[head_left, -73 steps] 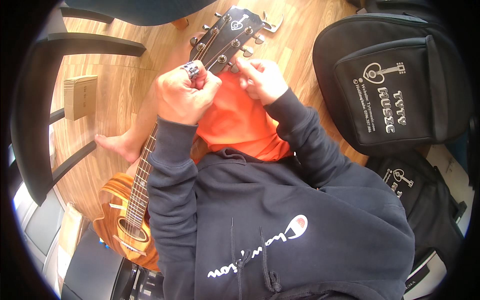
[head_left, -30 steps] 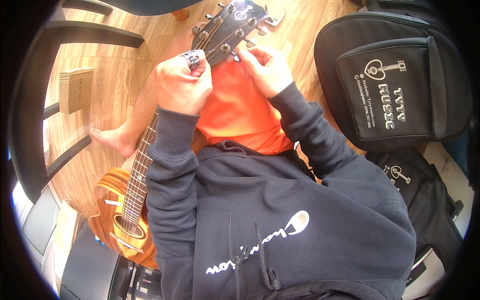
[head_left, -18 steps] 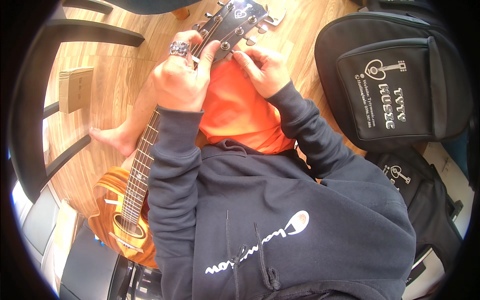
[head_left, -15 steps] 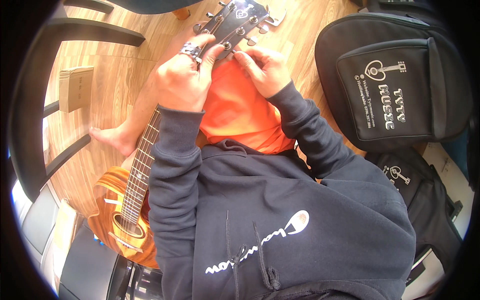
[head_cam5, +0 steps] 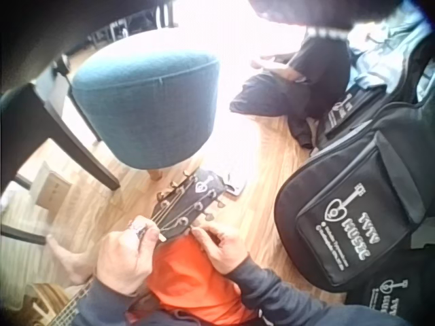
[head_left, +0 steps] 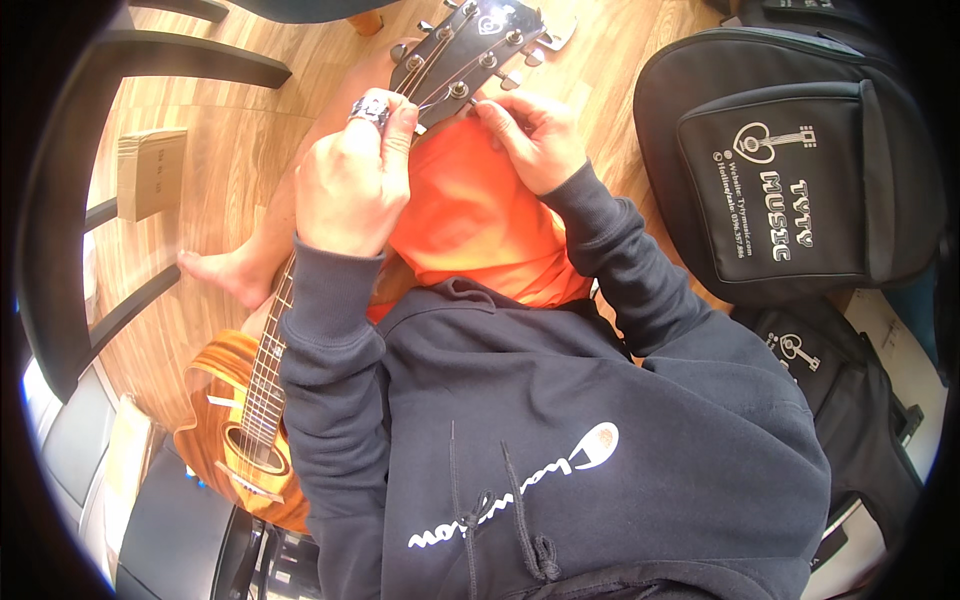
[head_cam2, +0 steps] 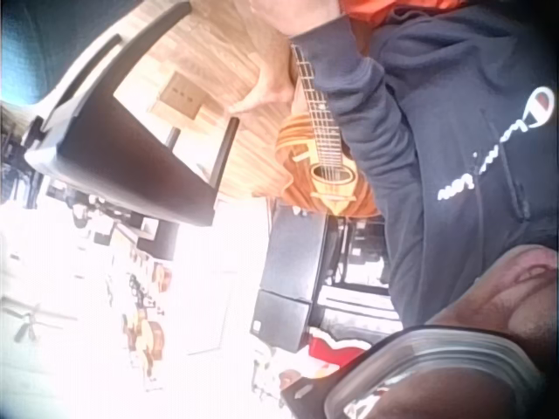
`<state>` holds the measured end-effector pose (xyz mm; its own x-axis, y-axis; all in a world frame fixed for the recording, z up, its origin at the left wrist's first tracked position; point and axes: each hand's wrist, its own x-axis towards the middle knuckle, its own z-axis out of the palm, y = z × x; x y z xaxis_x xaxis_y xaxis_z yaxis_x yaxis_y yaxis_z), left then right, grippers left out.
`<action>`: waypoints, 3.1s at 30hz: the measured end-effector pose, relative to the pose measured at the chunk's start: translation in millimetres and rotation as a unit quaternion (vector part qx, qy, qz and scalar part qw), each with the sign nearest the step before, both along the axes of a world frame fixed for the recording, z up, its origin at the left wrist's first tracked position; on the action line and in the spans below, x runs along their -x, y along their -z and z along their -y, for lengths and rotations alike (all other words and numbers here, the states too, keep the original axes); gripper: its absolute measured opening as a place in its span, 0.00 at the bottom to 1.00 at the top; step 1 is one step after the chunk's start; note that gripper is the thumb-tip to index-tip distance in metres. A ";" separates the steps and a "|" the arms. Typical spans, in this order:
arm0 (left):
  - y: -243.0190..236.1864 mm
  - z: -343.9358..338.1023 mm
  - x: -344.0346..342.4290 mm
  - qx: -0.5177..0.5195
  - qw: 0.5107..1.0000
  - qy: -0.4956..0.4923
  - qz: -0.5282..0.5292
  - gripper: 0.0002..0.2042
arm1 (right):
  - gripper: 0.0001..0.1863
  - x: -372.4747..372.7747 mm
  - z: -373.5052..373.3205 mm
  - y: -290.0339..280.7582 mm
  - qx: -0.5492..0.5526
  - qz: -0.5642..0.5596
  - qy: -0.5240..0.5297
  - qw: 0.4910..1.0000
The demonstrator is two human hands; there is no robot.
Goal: The person sits on the floor and tunes an acoustic guitar by turning the tuning pegs on the headstock. They repeatedly pluck the strings to check pitch and make adjustments. A small box is briefly opened and closed during the process.
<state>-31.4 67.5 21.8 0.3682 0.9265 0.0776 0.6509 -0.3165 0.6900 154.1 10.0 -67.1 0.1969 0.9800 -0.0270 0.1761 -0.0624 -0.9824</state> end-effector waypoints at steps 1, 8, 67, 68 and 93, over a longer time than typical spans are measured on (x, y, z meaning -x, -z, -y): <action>-1.5 0.7 0.2 0.028 0.999 -0.007 0.044 0.12 | 0.10 0.0 0.2 0.3 0.000 -0.002 -0.003 1.000; -2.6 1.0 -17.8 0.082 0.979 -0.140 0.121 0.20 | 0.10 3.1 -1.2 -2.0 0.000 -0.011 -0.002 1.000; -60.8 147.3 147.7 0.156 0.880 -0.074 0.443 0.12 | 0.05 145.7 26.3 -141.7 0.090 -0.160 -0.340 0.923; -60.7 149.5 143.1 0.182 0.854 -0.113 0.473 0.10 | 0.05 144.5 25.2 -141.2 0.071 -0.153 -0.334 0.927; -50.5 149.1 144.5 0.170 0.821 -0.254 0.481 0.14 | 0.07 150.9 34.4 -110.6 0.124 -0.483 -0.233 0.835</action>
<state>-175.9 -81.6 72.3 -0.1526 0.9699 -0.1896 -0.2603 0.1456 0.9545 3.2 -24.4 43.5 -0.4358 0.8845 -0.1667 -0.6293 -0.4319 -0.6461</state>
